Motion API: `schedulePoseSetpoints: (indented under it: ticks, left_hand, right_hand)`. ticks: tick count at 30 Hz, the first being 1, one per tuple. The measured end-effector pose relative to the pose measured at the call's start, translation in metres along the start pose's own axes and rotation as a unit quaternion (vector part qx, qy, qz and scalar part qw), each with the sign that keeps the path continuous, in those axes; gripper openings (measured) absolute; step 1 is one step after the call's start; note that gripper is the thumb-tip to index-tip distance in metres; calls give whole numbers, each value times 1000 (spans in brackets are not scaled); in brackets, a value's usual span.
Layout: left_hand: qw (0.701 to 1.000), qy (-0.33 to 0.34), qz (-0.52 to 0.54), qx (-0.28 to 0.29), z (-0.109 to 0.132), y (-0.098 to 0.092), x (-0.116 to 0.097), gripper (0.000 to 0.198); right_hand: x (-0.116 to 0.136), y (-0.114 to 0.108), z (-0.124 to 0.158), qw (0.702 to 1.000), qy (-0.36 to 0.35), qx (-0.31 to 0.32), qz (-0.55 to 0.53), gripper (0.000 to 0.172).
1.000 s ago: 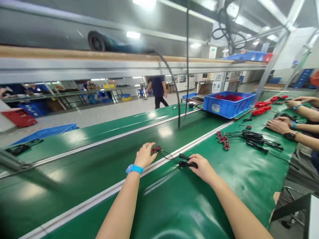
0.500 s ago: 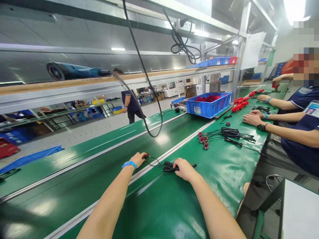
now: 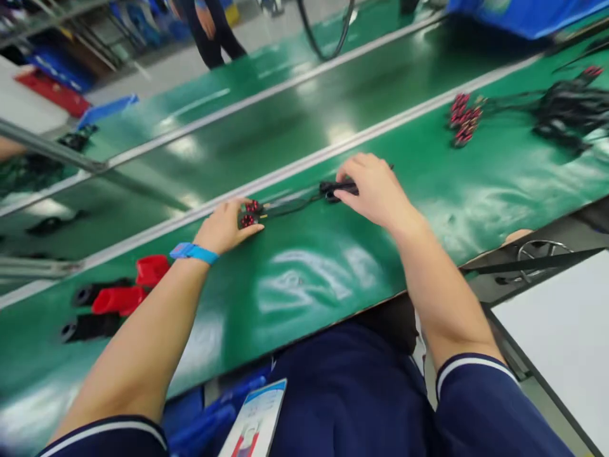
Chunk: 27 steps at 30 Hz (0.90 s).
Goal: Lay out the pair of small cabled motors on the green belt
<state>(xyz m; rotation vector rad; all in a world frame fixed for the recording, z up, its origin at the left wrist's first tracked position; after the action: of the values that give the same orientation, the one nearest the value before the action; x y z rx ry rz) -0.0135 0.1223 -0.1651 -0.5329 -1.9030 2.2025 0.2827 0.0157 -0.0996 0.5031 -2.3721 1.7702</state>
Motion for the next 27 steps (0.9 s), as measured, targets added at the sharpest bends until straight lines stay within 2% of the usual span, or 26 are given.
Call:
schedulePoseSetpoints:
  ticks: [2,3,5,6,8,10,13,16,19,21,24,27]
  left_hand:
    - [995,0,61,-84,34,-5,3,76]
    - [988,20,90,-121,51,-7,-2,76]
    - [973,93,141,-160,82,-4,-24,65]
    - [963,134,162,-168,95,-1,-37,60]
    - [946,202,190,-168,113,10,-60,55]
    - [936,252,191,-157,121,21,-77,52]
    - [926,283,181,-170,127,28,-90,47]
    - [912,309,186,-194,148,24,-103,35]
    - [881,414,195,-121,197,35,-144,14]
    - [866,450,209,-52,229,48,-168,13]
    - [876,404,263,31,249,71,-184,20]
    - [892,290,315,142,237,113,-180,27]
  right_hand:
    - [46,-26,53,993,-82,-77,-40,18]
    - [66,-29,87,987,-127,-75,-58,23]
    - [95,7,158,972,-189,97,-100,27]
    - [93,33,191,967,-156,173,-106,28]
    - [76,83,244,959,-54,261,-95,31]
    - [64,124,277,949,1,298,-100,39]
    - [53,155,286,955,44,279,-88,43]
    - [36,163,273,966,82,241,53,41]
    - [25,182,264,948,77,269,150,33]
    - [25,202,262,941,56,296,155,30]
    - [30,229,263,934,30,324,145,30]
    - [35,243,264,928,26,343,143,31]
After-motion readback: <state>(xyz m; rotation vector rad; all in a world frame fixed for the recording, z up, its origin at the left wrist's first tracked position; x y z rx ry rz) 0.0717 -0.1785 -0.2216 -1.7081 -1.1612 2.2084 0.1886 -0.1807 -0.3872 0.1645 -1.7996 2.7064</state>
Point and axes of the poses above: each hand's wrist, its own z-axis away from the middle knuckle, its own y-axis out of the palm, x = y × z, the point moved 9 cm from there along -z, towards the middle knuckle, and after that the axes turned 8 degrees about z, right-handed, at the moved point
